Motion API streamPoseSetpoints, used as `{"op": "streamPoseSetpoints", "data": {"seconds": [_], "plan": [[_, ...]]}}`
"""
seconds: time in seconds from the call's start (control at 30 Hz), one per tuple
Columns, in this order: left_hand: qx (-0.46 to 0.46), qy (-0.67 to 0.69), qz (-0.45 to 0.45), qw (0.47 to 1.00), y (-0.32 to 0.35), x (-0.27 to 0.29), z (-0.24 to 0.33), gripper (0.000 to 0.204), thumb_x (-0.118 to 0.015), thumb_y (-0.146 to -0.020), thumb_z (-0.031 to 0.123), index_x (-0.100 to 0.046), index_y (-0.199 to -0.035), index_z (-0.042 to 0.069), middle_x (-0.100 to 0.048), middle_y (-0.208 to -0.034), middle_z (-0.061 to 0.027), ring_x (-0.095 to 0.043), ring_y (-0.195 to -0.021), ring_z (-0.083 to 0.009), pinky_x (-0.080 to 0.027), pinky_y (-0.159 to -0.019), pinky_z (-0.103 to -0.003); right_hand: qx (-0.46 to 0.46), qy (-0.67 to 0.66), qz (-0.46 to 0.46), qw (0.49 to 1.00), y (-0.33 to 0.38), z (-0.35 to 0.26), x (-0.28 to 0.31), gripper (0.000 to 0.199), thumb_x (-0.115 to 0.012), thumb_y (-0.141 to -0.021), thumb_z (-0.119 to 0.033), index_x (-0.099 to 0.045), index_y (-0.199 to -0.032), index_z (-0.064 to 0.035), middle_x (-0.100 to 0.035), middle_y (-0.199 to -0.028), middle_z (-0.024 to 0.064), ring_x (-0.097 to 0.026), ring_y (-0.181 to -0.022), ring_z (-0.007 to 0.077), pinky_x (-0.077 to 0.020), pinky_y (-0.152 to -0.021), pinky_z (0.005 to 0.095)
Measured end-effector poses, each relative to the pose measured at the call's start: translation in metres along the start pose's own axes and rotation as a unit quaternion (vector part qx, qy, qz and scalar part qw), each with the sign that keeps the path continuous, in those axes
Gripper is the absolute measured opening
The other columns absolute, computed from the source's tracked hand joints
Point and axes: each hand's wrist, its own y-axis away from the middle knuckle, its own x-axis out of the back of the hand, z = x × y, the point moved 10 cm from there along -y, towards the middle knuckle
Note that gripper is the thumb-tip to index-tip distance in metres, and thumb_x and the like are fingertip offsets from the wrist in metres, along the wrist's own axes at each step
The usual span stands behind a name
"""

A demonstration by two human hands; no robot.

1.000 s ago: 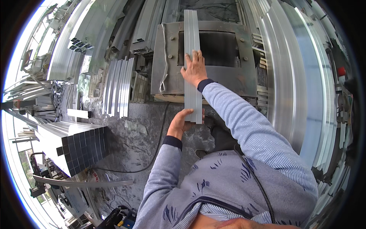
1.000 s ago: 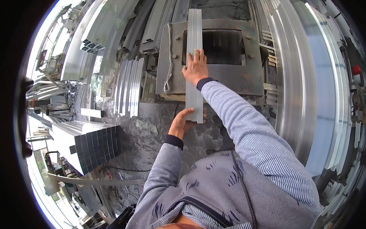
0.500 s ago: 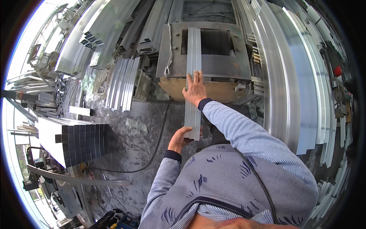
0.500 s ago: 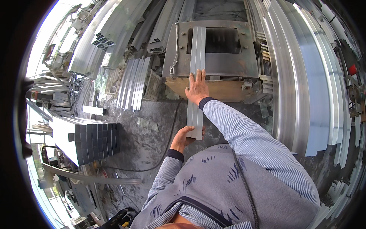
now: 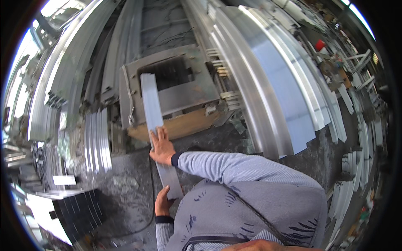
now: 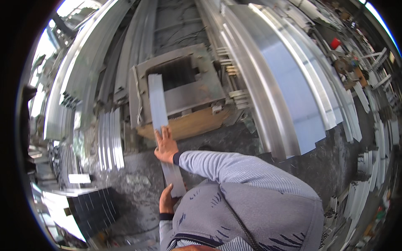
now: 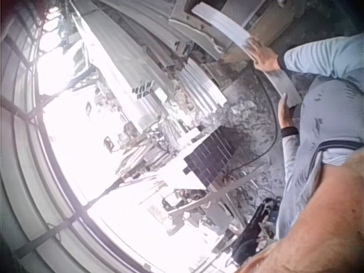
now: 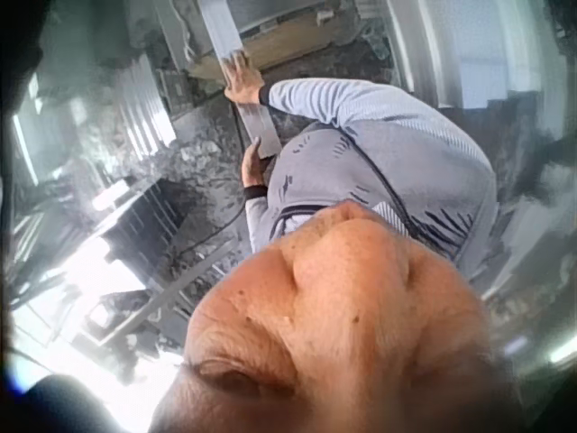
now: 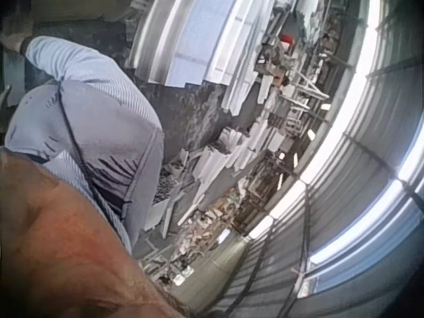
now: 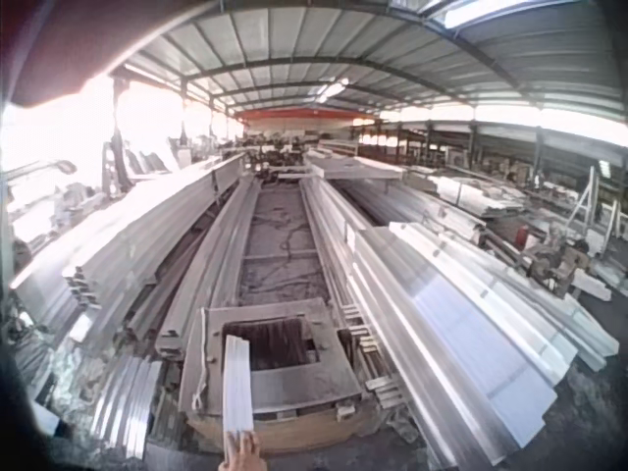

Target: The person repeatedly picks up long white metal profiles from a pile, holds them vertically, and places them back down. The cycle of picking, holding, and placing is repeated multiple times without a visible final arrangement or destination.

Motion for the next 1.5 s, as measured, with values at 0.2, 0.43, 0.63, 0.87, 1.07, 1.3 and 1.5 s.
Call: {"op": "streamPoseSetpoints", "data": {"seconds": [0.2, 0.43, 0.63, 0.87, 1.07, 1.3, 1.5], "plan": [[-0.013, 0.140, -0.096, 0.985, -0.050, -0.047, 0.044, 0.072, -0.067, -0.106, 0.049, -0.059, -0.150, -0.008, -0.072, -0.133, -0.0203, -0.073, -0.114, -0.0335, -0.058, -0.102, -0.049, 0.065, -0.123, 0.095, 0.986, -0.068, 0.025, 0.031, 0.100, -0.081, -0.081, -0.027, -0.040, -0.169, -0.0003, -0.033, -0.169, 0.0289, -0.026, -0.161, 0.0531, -0.0301, -0.135, 0.0585], [-0.070, -0.127, 0.000, 0.989, -0.191, -0.076, 0.171, 0.060, -0.082, -0.096, 0.038, -0.062, -0.141, 0.004, -0.071, -0.114, -0.0079, -0.068, -0.104, -0.0170, -0.055, -0.088, -0.034, 0.025, -0.205, 0.105, 0.973, -0.217, 0.105, 0.051, 0.096, -0.076, -0.095, -0.023, -0.028, -0.172, 0.0091, -0.031, -0.177, 0.0338, -0.030, -0.165, 0.0493, -0.0260, -0.139, 0.0498], [-0.037, -0.508, 0.334, 0.793, -0.263, -0.057, 0.312, 0.074, -0.087, -0.074, 0.032, -0.057, -0.130, -0.007, -0.078, -0.117, -0.0282, -0.080, -0.106, -0.0434, -0.065, -0.094, -0.049, 0.132, 0.239, 0.054, 0.961, -0.353, 0.063, 0.042, 0.093, -0.076, -0.090, -0.048, -0.047, -0.168, -0.0054, -0.043, -0.170, 0.0266, -0.034, -0.162, 0.0474, -0.0330, -0.129, 0.0644], [-0.078, -0.510, 0.355, 0.780, -0.307, -0.053, 0.377, 0.070, -0.088, -0.074, 0.026, -0.056, -0.128, -0.006, -0.077, -0.117, -0.0259, -0.080, -0.109, -0.0416, -0.065, -0.096, -0.047, 0.082, 0.332, 0.003, 0.940, -0.443, 0.083, 0.021, 0.087, -0.056, -0.099, -0.060, -0.045, -0.174, -0.0176, -0.036, -0.179, 0.0224, -0.027, -0.169, 0.0419, -0.0284, -0.134, 0.0605], [-0.109, -0.507, 0.357, 0.777, -0.281, -0.045, 0.334, 0.084, -0.097, -0.070, 0.032, -0.053, -0.132, -0.005, -0.074, -0.122, -0.0274, -0.078, -0.111, -0.0437, -0.065, -0.095, -0.049, 0.138, 0.305, 0.041, 0.941, -0.396, 0.078, 0.011, 0.085, -0.065, -0.097, -0.050, -0.046, -0.173, -0.0164, -0.037, -0.176, 0.0256, -0.029, -0.166, 0.0466, -0.0327, -0.132, 0.0611], [-0.075, -0.503, 0.363, 0.781, -0.206, -0.029, 0.241, 0.086, -0.096, -0.071, 0.032, -0.050, -0.136, -0.001, -0.071, -0.126, -0.0278, -0.076, -0.112, -0.0465, -0.064, -0.097, -0.052, 0.190, 0.282, 0.056, 0.939, -0.275, 0.049, -0.006, 0.085, -0.073, -0.089, -0.044, -0.053, -0.166, -0.0128, -0.039, -0.174, 0.0290, -0.031, -0.164, 0.0507, -0.0317, -0.133, 0.0615], [-0.028, -0.522, 0.362, 0.772, -0.146, -0.012, 0.153, 0.083, -0.094, -0.071, 0.030, -0.049, -0.134, -0.001, -0.071, -0.126, -0.0281, -0.075, -0.117, -0.0474, -0.063, -0.098, -0.053, 0.155, 0.244, 0.039, 0.957, -0.158, 0.046, -0.024, 0.090, -0.074, -0.087, -0.043, -0.050, -0.167, -0.0081, -0.035, -0.175, 0.0305, -0.026, -0.166, 0.0510, -0.0260, -0.136, 0.0619]]}}
